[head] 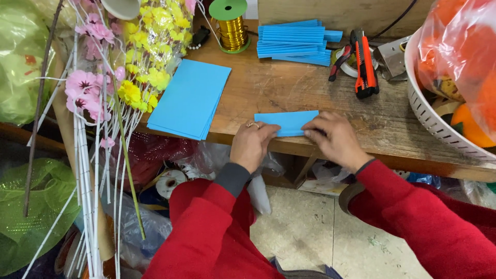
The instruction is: Folding small blue paper strips into multiple segments for decorative or craft purposes.
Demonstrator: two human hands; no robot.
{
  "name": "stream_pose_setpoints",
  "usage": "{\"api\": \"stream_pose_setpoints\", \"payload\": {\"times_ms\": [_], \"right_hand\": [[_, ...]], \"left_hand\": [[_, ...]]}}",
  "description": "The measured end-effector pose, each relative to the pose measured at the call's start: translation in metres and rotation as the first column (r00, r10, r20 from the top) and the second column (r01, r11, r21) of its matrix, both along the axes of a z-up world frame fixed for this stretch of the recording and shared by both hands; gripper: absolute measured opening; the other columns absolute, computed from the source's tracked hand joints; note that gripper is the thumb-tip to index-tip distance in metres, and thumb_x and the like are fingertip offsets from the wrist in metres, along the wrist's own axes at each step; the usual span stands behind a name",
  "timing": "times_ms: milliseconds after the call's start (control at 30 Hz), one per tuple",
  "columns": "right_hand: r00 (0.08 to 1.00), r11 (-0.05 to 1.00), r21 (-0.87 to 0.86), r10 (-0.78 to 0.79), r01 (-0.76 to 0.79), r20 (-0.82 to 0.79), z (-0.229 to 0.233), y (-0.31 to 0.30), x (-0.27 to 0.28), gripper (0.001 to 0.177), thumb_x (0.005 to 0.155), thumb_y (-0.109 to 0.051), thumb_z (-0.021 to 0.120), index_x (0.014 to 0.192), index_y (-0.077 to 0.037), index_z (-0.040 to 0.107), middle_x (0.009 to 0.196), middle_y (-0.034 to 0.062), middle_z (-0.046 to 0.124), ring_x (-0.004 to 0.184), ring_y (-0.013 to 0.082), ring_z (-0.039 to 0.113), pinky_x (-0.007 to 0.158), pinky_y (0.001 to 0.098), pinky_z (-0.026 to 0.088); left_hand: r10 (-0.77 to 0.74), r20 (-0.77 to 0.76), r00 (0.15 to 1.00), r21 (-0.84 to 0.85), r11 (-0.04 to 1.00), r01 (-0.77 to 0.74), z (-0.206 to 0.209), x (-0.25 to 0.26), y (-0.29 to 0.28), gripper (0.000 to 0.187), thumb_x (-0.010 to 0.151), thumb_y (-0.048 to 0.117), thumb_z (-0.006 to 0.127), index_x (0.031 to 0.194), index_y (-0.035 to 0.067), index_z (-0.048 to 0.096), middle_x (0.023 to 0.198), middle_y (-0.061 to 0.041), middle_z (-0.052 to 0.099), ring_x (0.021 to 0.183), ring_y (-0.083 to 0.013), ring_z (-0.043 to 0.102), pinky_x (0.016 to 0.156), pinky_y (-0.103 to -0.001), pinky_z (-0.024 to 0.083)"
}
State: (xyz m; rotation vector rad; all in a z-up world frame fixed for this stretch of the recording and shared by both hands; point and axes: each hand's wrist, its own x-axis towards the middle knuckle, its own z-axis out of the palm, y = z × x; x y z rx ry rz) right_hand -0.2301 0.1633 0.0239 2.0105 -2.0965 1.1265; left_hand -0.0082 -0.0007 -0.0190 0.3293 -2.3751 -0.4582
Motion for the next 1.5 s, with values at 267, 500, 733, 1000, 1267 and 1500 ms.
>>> {"api": "stream_pose_setpoints", "payload": {"times_ms": [267, 500, 733, 1000, 1267, 1500], "right_hand": [[0.936, 0.965, 0.252, -0.151, 0.07, 0.319, 0.034, -0.008, 0.011, 0.013, 0.085, -0.02, 0.084, 0.097, -0.021, 0.084, 0.095, 0.0075, 0.077, 0.098, 0.031, 0.073, 0.084, 0.0451, 0.056], [0.937, 0.954, 0.245, -0.234, 0.17, 0.26, 0.014, -0.009, 0.008, 0.017, 0.084, -0.022, 0.083, 0.1, -0.025, 0.084, 0.098, 0.0079, 0.072, 0.098, 0.0339, 0.07, 0.083, 0.0461, 0.055], [0.94, 0.985, 0.076, -0.125, 0.156, -0.317, 0.008, -0.001, 0.027, 0.03, 0.091, -0.02, 0.068, 0.116, -0.033, 0.078, 0.11, -0.0014, 0.067, 0.113, 0.0311, 0.058, 0.09, 0.0479, 0.046], [0.827, 0.991, -0.108, -0.124, 0.077, -0.549, 0.009, -0.002, 0.064, 0.03, 0.103, -0.034, 0.058, 0.124, -0.022, 0.075, 0.126, 0.0005, 0.067, 0.13, 0.0297, 0.053, 0.106, 0.0499, 0.035], [0.735, 0.972, -0.164, -0.233, 0.165, -0.637, 0.01, 0.04, 0.015, 0.024, 0.104, -0.031, 0.06, 0.119, -0.026, 0.078, 0.124, -0.0065, 0.068, 0.129, 0.0247, 0.054, 0.104, 0.043, 0.035], [0.819, 0.973, -0.173, -0.223, 0.153, -0.528, -0.009, 0.037, 0.009, 0.032, 0.1, -0.027, 0.059, 0.127, -0.02, 0.076, 0.128, -0.003, 0.068, 0.127, 0.025, 0.057, 0.106, 0.0454, 0.035]], "left_hand": [[0.041, 0.073, 0.996, 0.076, 0.996, -0.047, -0.001, -0.005, -0.012, 0.013, 0.102, 0.03, 0.068, 0.108, 0.03, 0.079, 0.1, 0.003, 0.068, 0.095, -0.0295, 0.07, 0.085, -0.04, 0.059], [0.044, 0.127, 0.991, 0.06, 0.997, -0.052, 0.001, -0.003, -0.012, 0.018, 0.103, 0.035, 0.065, 0.116, 0.032, 0.078, 0.103, 0.001, 0.062, 0.103, -0.0326, 0.066, 0.09, -0.043, 0.054], [0.07, 0.274, 0.959, -0.146, 0.989, -0.031, 0.022, -0.002, -0.005, 0.021, 0.107, 0.03, 0.059, 0.122, 0.026, 0.073, 0.103, -0.001, 0.054, 0.107, -0.0301, 0.058, 0.09, -0.044, 0.042], [0.064, 0.273, 0.96, -0.247, 0.969, 0.005, 0.029, -0.001, -0.004, 0.021, 0.106, 0.02, 0.055, 0.119, 0.02, 0.072, 0.099, -0.001, 0.049, 0.101, -0.0269, 0.053, 0.085, -0.042, 0.037], [0.117, 0.231, 0.966, -0.301, 0.953, -0.044, 0.021, -0.003, -0.001, 0.018, 0.104, 0.027, 0.057, 0.113, 0.028, 0.072, 0.096, 0.0, 0.049, 0.101, -0.0244, 0.051, 0.084, -0.042, 0.036], [0.159, 0.257, 0.953, -0.194, 0.975, -0.111, 0.046, -0.042, 0.087, 0.059, 0.108, 0.047, 0.042, 0.14, 0.0, 0.059, 0.147, -0.025, 0.054, 0.146, -0.042, 0.042, 0.12, -0.055, 0.024]]}}
